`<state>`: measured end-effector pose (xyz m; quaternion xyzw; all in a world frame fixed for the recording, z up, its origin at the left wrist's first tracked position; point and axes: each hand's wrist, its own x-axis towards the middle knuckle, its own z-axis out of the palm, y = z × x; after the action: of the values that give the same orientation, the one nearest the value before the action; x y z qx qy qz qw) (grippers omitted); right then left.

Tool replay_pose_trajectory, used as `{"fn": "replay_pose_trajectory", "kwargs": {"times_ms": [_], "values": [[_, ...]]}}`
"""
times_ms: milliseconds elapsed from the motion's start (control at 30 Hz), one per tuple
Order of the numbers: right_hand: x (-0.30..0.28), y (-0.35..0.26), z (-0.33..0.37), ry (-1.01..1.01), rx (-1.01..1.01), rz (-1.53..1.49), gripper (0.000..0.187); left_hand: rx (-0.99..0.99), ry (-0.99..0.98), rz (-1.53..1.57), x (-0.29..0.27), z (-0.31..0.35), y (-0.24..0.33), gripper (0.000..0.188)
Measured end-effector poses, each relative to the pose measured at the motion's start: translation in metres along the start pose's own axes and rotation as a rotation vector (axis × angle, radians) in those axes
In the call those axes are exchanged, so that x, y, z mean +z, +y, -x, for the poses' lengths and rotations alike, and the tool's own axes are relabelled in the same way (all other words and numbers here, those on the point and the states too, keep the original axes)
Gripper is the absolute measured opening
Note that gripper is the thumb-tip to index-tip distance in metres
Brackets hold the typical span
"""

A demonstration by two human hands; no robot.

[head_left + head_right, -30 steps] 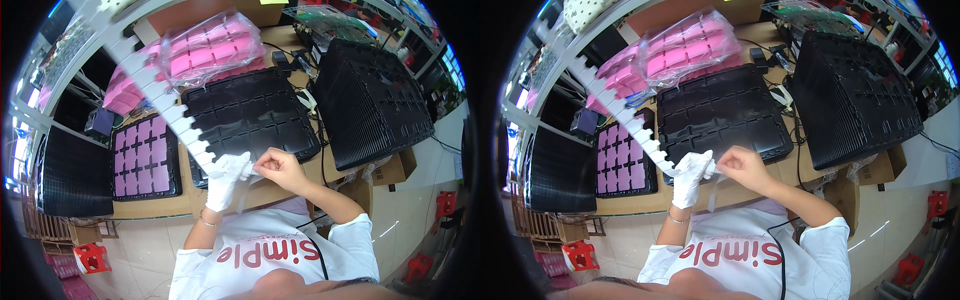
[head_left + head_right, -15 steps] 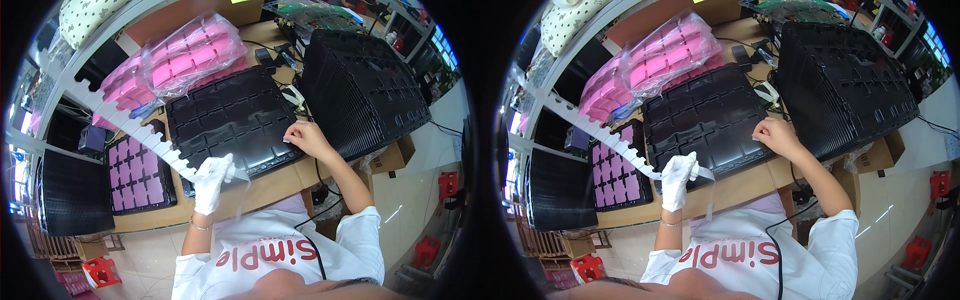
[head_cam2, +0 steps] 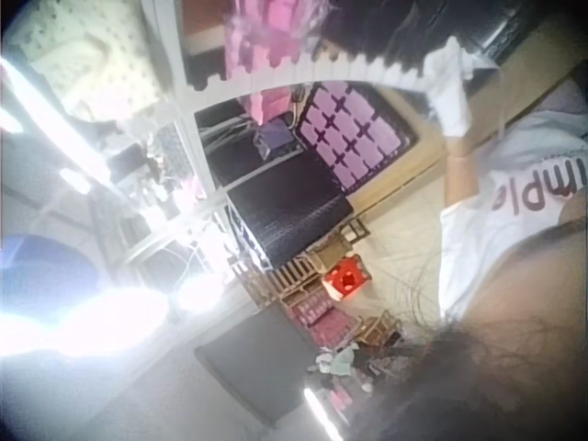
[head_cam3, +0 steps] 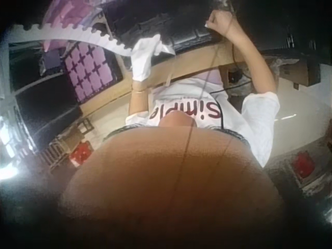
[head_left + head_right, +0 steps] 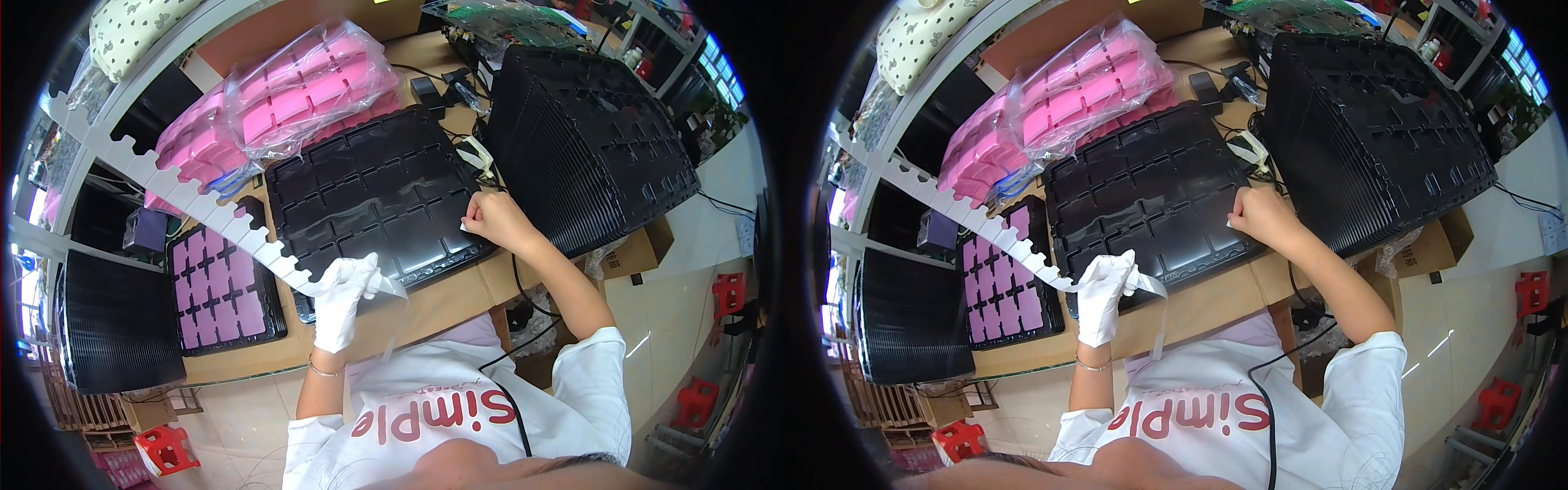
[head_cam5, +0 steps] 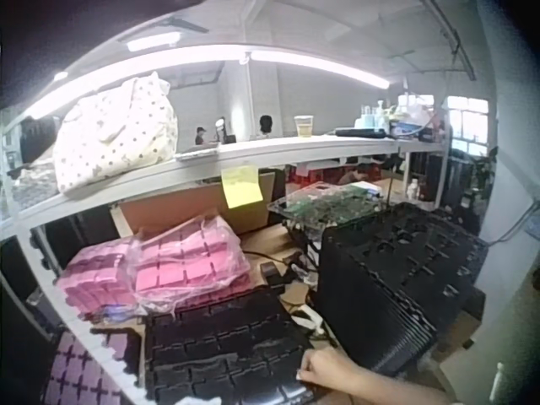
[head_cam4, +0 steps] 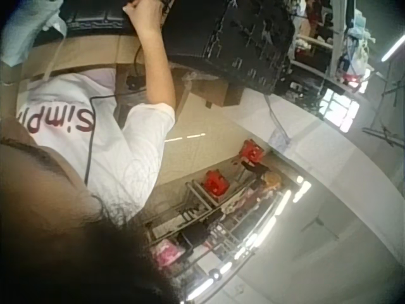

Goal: The person places pink plastic inserts into black plastic trays. They then use a white plastic strip to wipe the surface of the black trays. The person repeats this process for multiple trays, handling them one at a time.

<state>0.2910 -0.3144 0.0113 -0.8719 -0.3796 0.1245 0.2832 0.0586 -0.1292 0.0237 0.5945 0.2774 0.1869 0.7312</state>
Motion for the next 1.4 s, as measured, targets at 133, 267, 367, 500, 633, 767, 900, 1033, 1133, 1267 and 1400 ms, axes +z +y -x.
{"fn": "replay_pose_trajectory", "kwargs": {"times_ms": [133, 267, 367, 500, 633, 767, 900, 1033, 1133, 1267, 1400], "values": [[0.002, 0.003, -0.001, 0.016, -0.003, -0.012, 0.015, -0.008, -0.029, 0.041, -0.001, 0.001, 0.002, 0.018], [-0.005, -0.002, 0.001, -0.03, 0.035, -0.034, 0.014, 0.005, -0.03, 0.04, -0.002, 0.001, 0.001, 0.016], [0.001, 0.0, 0.001, 0.018, 0.017, -0.009, 0.013, 0.009, -0.046, 0.039, -0.003, 0.002, 0.0, 0.017], [0.005, -0.001, 0.006, 0.047, -0.046, 0.001, 0.012, 0.015, -0.032, -0.017, -0.003, 0.001, -0.002, 0.018], [-0.004, -0.003, 0.018, -0.091, -0.052, -0.19, 0.014, 0.025, -0.032, 0.011, -0.004, 0.001, 0.0, 0.017], [-0.029, 0.001, 0.075, -0.013, -0.059, -0.593, 0.009, 0.057, 0.006, -0.082, -0.015, 0.016, 0.004, 0.016], [-0.069, 0.036, 0.19, 0.017, 0.14, -0.712, 0.011, 0.319, -0.065, -0.352, -0.055, 0.047, -0.003, 0.014], [-0.011, 0.162, 0.297, 0.368, 0.608, -0.481, 0.012, 0.35, -0.199, -0.456, -0.069, 0.07, 0.008, 0.006], [0.062, 0.224, 0.348, 0.454, 1.022, 0.24, 0.011, 0.354, -0.291, -0.616, -0.082, 0.076, -0.004, 0.013], [0.111, 0.295, 0.409, 0.817, 0.831, 1.192, 0.023, 0.298, -0.454, -0.926, -0.097, 0.088, 0.026, 0.052], [0.005, 0.199, 0.366, 1.279, 0.99, 0.415, 0.03, 0.018, -0.366, -0.771, -0.161, 0.094, 0.051, 0.085]]}}
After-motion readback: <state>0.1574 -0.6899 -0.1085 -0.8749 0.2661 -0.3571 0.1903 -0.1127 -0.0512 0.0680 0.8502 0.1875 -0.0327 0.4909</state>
